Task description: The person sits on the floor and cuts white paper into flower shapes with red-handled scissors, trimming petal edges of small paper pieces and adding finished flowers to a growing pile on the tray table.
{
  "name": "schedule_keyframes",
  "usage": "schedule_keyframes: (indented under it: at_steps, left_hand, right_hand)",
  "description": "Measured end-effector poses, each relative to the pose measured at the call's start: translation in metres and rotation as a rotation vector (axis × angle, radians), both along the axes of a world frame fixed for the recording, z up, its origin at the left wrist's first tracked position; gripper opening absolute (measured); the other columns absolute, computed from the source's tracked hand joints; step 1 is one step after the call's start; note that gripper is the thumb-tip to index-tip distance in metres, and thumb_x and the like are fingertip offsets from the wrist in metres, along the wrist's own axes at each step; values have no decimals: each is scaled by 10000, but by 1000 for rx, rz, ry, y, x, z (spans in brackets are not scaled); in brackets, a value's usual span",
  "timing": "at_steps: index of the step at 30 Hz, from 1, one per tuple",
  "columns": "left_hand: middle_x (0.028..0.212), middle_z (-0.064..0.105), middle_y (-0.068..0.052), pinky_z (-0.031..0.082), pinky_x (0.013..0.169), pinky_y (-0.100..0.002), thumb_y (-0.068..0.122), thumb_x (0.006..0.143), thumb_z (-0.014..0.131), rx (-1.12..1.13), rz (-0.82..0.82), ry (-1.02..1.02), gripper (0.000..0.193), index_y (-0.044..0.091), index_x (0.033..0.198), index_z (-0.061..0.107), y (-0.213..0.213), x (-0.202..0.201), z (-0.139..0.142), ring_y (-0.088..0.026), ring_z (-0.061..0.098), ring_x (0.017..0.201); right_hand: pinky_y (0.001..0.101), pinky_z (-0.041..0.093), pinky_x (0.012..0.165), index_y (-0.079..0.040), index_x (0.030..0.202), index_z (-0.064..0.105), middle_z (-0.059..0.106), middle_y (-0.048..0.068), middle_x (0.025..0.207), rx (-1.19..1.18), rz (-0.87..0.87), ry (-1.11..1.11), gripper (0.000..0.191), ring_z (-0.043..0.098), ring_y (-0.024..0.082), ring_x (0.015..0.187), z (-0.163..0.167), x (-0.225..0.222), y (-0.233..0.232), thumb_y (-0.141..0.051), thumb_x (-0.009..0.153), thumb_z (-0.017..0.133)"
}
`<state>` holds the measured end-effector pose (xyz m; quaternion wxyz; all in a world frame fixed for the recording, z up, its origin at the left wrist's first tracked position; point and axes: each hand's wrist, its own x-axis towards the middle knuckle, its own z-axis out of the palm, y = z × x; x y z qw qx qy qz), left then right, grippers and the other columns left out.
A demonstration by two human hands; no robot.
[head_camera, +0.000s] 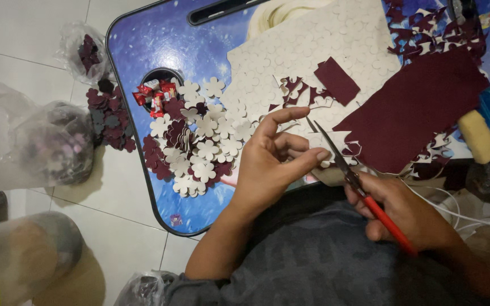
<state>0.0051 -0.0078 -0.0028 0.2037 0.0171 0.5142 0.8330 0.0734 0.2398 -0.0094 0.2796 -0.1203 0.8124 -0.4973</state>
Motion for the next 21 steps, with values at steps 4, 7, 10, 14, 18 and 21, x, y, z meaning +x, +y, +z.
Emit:
schedule_keyframes:
  at_steps: [4, 7, 10, 14, 18, 21]
  left_hand:
    - [882, 709, -60, 620, 737, -253, -19, 879, 781, -60, -10, 15, 626, -45, 1435, 496, -3, -1, 2, -136, 738, 853]
    - [876, 719, -55, 616, 707, -249, 2, 875, 779, -113, -8, 21, 618, -33, 1424, 498, -2, -3, -1, -127, 733, 822]
    - [943, 702, -74, 589, 750, -241, 3, 916, 771, -78, 27, 79, 606, -36, 1457, 502, 0, -1, -6, -112, 700, 865]
    - [997, 658, -65, 585, 785, -245, 4, 931, 772, 11, 64, 73, 578, -32, 1446, 511, 9, 5, -10, -113, 685, 903]
    - [988, 675, -55, 585, 764, -245, 15, 903, 763, 92, 34, -8, 563, -9, 1406, 512, 18, 11, -12, -117, 697, 878]
    - [995, 666, -56, 568, 782, -241, 13, 918, 769, 117, 15, -23, 549, -18, 1408, 523, 23, 15, -15, -104, 678, 879]
  right_hand:
    - [308, 389, 414, -118, 839, 555, 472, -21, 559, 59, -6, -69, 899, 460, 107, 450, -1, 1, 1, -977, 608, 427]
    - [302, 396, 425, -116, 846, 562, 486, -26, 568, 78, -20, -84, 898, 459, 102, 473, 1, 1, 1, -974, 608, 443]
    - [286, 405, 437, -102, 916, 587, 485, -26, 589, 37, -32, -98, 920, 441, 99, 514, 3, 0, -1, -963, 608, 486]
    - [289, 409, 473, -58, 1059, 582, 473, 12, 644, -3, -57, -197, 975, 444, 127, 552, 6, -3, -4, -896, 563, 645]
    - [269, 470, 538, -15, 1110, 568, 514, 10, 775, -181, -140, -193, 1043, 519, 113, 663, 4, 0, -11, -936, 622, 590]
    - [264, 470, 575, -22, 1192, 552, 522, 2, 786, -247, -167, -132, 1103, 506, 97, 672, 1, 3, -14, -984, 656, 488]
